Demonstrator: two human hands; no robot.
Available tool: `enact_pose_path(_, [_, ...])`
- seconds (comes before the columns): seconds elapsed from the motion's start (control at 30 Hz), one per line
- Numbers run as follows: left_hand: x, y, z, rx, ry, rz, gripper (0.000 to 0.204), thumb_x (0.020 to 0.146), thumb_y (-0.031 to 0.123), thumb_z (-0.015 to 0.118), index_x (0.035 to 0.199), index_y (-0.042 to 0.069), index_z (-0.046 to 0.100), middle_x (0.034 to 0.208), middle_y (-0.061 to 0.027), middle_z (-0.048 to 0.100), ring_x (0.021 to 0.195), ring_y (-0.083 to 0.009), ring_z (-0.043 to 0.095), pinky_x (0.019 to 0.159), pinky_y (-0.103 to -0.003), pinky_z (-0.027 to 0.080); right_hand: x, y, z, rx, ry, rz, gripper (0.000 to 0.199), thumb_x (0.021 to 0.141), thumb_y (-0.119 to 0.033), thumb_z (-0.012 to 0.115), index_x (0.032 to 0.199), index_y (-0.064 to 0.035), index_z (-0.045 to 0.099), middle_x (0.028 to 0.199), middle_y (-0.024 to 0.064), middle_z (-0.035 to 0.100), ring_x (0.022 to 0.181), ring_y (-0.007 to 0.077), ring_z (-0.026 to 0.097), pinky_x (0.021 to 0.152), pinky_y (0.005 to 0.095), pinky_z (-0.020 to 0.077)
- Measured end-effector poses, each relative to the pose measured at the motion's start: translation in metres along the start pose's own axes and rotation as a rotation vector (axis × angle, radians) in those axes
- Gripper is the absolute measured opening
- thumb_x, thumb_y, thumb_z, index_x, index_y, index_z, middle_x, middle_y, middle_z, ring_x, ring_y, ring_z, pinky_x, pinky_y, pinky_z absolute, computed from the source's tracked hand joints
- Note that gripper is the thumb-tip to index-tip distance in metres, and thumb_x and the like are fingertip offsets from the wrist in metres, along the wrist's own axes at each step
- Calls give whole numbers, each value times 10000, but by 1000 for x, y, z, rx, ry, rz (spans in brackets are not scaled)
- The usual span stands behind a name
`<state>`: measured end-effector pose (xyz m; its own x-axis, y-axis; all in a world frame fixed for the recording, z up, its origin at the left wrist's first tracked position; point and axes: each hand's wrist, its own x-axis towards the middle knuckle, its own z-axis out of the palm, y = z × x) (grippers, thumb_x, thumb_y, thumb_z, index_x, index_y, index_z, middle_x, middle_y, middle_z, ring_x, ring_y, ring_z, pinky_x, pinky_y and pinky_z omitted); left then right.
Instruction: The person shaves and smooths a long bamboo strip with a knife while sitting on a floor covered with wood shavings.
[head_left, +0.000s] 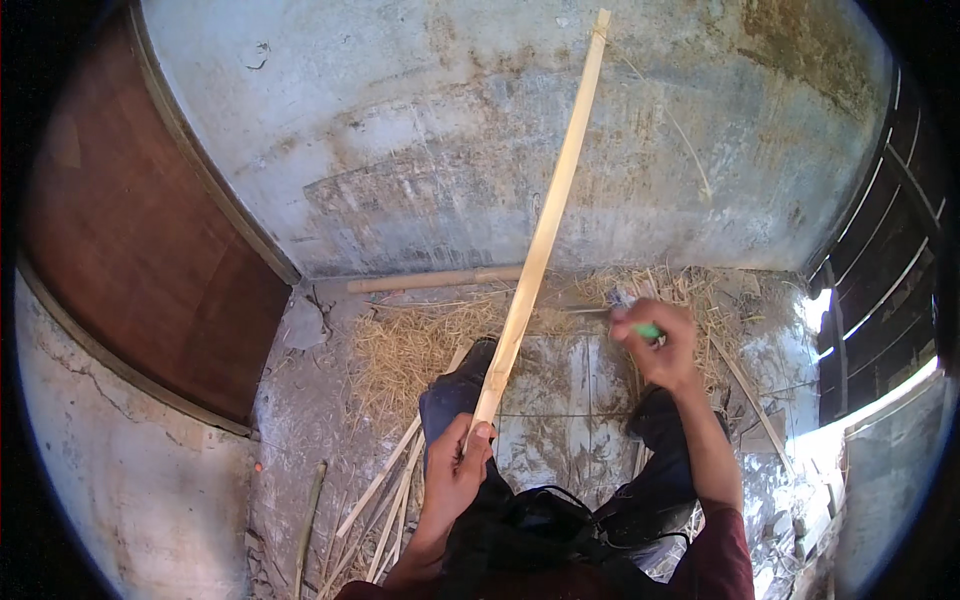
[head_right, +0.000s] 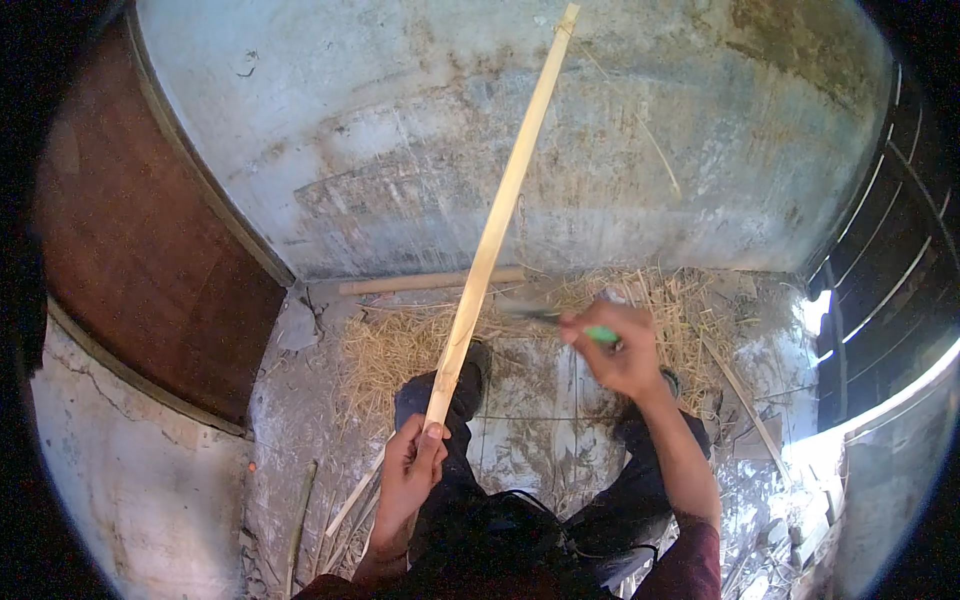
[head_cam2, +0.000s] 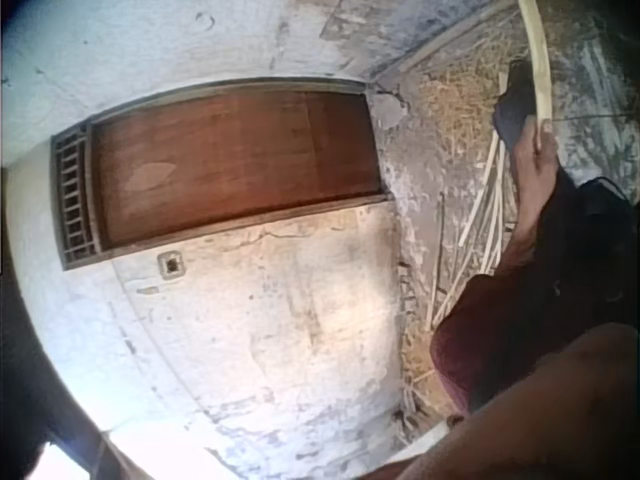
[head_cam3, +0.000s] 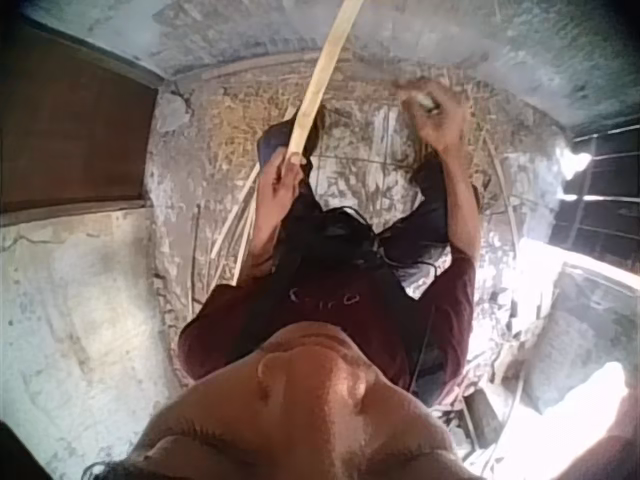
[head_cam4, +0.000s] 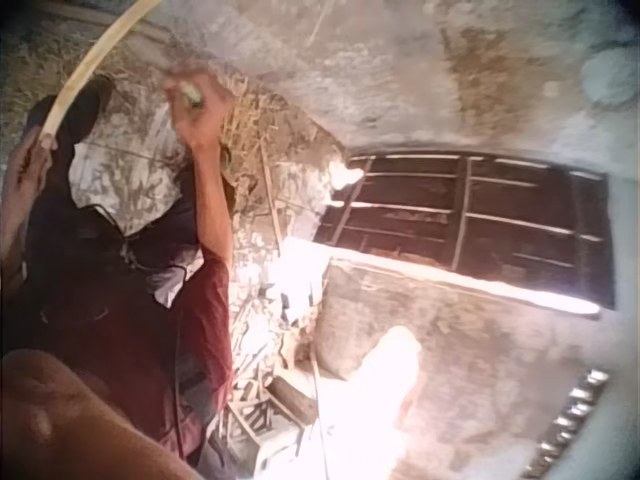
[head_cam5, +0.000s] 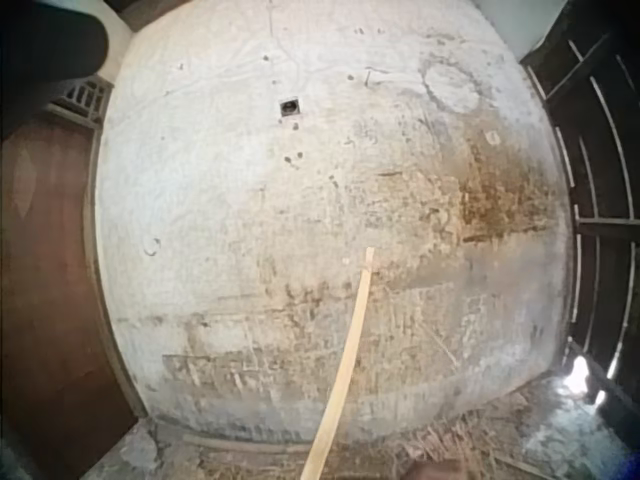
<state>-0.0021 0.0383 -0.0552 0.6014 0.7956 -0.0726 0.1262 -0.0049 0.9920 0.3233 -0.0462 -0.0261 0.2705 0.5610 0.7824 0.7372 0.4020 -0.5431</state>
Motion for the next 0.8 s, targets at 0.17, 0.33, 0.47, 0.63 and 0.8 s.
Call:
enact_pose_path(0.17, [0,6,2,-33,6,-18,305,1146,308,572,1016,42,643,692,53,497,540,-9,409,475,-213,317,-4,-18,13,-130,-210,-145,144,797,-102,902,908,-128,813,732,28,698,571,200,657,507,331,476])
enact_pose_path(0.33, [-2,4,3,0,3,-6,303,1142,290,582,1011,28,660,685,40,525,551,-11,434,483,-225,320,-3,-22,16,-237,-170,-138,152,798,-104,901,918,-138,815,704,20,664,556,201,640,503,341,468])
enact_pose_path(0.47, [-5,7,4,91,20,13,297,1139,275,587,1010,20,666,677,27,546,564,-18,445,492,-241,326,-1,-18,14,-269,-105,-95,134,807,-103,902,902,-126,811,693,32,662,553,206,638,502,344,464])
enact_pose_path(0.63, [-9,0,2,135,21,50,284,1135,261,591,1013,14,661,681,13,558,600,-31,440,521,-256,336,1,-16,12,-204,-74,-35,125,809,-74,902,884,-98,805,705,55,686,561,215,649,504,346,469])
enact_pose_path(0.8, [-11,6,5,176,32,67,271,1134,245,587,1011,14,657,673,-5,561,614,-49,468,532,-268,364,0,-7,16,-156,-31,-50,132,805,-62,906,869,-87,793,730,64,709,567,216,656,503,338,469])
